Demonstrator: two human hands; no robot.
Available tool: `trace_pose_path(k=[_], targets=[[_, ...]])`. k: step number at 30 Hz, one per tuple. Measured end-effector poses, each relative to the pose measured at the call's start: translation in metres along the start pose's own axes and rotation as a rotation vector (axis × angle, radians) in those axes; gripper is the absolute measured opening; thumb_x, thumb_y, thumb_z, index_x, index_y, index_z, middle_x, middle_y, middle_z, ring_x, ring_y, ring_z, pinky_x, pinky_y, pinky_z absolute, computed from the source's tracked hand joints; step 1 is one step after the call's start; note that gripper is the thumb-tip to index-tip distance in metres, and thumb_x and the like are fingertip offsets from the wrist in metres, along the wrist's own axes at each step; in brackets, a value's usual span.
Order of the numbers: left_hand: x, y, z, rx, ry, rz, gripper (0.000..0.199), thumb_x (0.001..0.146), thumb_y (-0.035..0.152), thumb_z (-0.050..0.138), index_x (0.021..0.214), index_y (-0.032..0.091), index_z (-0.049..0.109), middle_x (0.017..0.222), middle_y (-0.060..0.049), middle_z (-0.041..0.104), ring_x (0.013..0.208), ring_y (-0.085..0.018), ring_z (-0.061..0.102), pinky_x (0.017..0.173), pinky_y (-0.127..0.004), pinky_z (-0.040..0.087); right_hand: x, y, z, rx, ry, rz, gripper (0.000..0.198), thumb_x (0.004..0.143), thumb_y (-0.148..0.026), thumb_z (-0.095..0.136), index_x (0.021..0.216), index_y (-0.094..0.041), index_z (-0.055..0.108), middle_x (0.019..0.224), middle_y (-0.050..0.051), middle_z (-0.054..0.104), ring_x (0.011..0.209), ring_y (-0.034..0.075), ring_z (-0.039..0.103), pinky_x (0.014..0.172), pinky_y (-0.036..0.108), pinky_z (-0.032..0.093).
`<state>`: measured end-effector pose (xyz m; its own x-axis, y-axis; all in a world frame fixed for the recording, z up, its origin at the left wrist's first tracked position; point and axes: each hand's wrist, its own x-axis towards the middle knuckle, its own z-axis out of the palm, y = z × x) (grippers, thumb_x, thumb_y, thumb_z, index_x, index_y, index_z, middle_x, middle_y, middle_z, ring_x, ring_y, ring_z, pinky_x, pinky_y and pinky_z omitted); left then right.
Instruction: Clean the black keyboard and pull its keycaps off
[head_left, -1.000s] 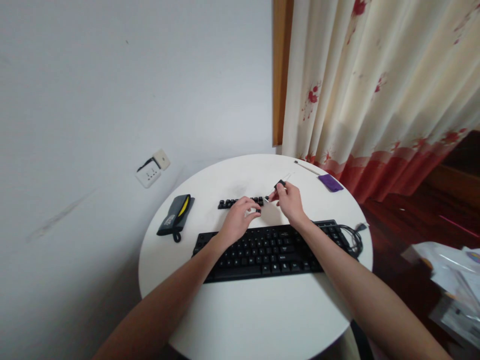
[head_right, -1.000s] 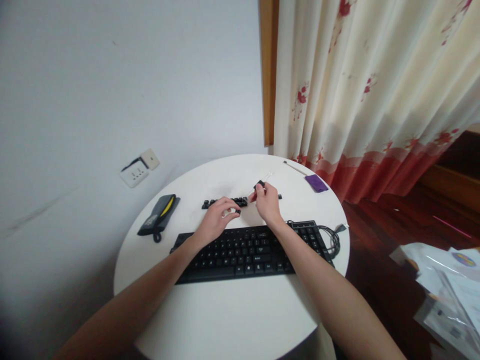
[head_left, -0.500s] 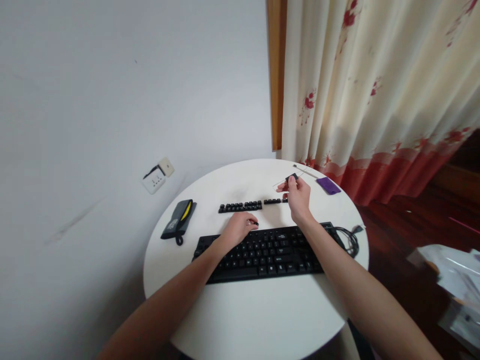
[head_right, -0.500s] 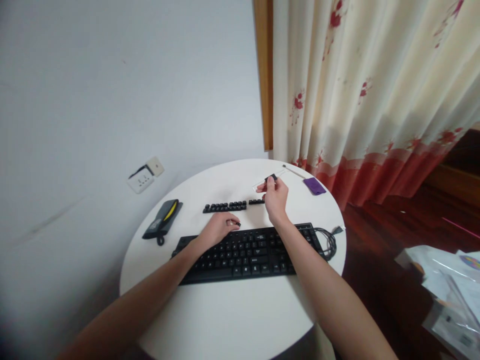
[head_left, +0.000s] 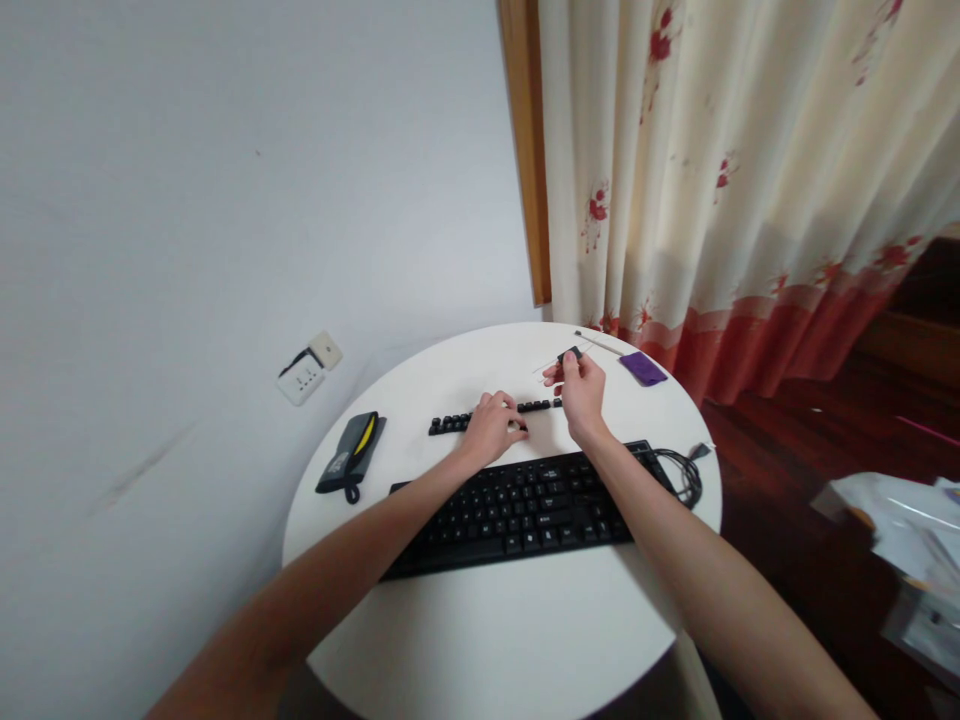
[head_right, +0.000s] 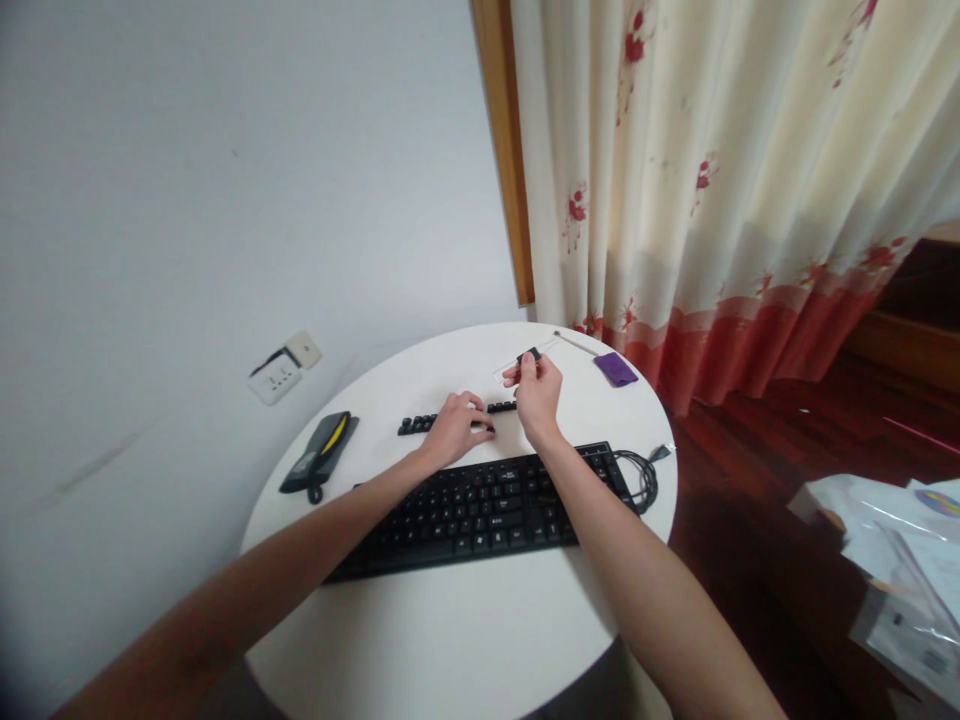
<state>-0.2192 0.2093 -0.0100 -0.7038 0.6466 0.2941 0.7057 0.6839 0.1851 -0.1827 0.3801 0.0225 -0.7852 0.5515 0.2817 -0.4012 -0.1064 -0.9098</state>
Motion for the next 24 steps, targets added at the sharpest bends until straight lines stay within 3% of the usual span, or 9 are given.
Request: trace_pose_path(k=[11,24], targets=[[0.012,-0.010,0.007,0.069,0.089,-0.043,0.009,0.078,0.027,0.076,0.086,0.024,0.078,0.117,-0.007,0.054,0.109,-0.029,0.042,0.097,-0.046,0.043,0.001,0.007,0.000,-0.014,-0.022,-0.070,0.035,0.096,-0.047,0.044,0.077,-0.018,0.054,0.072,0.006,0.070,0.052,0.010,0.056,0.050,0.022,0.043],[0.013,-0.009,0.009,0.124,0.129,-0.115,0.032,0.074,0.025,0.077,0.105,0.023,0.069,0.122,-0.007,0.052,0.112,-0.030,0.043,0.098,-0.043,0.043,0.000,0.007,0.002,0.011,-0.016,-0.056,0.034,0.094,-0.044,0.047,0.073,-0.019,0.055,0.069,0.005,0.070,0.047,0.010,0.054,0.048,0.023,0.041]])
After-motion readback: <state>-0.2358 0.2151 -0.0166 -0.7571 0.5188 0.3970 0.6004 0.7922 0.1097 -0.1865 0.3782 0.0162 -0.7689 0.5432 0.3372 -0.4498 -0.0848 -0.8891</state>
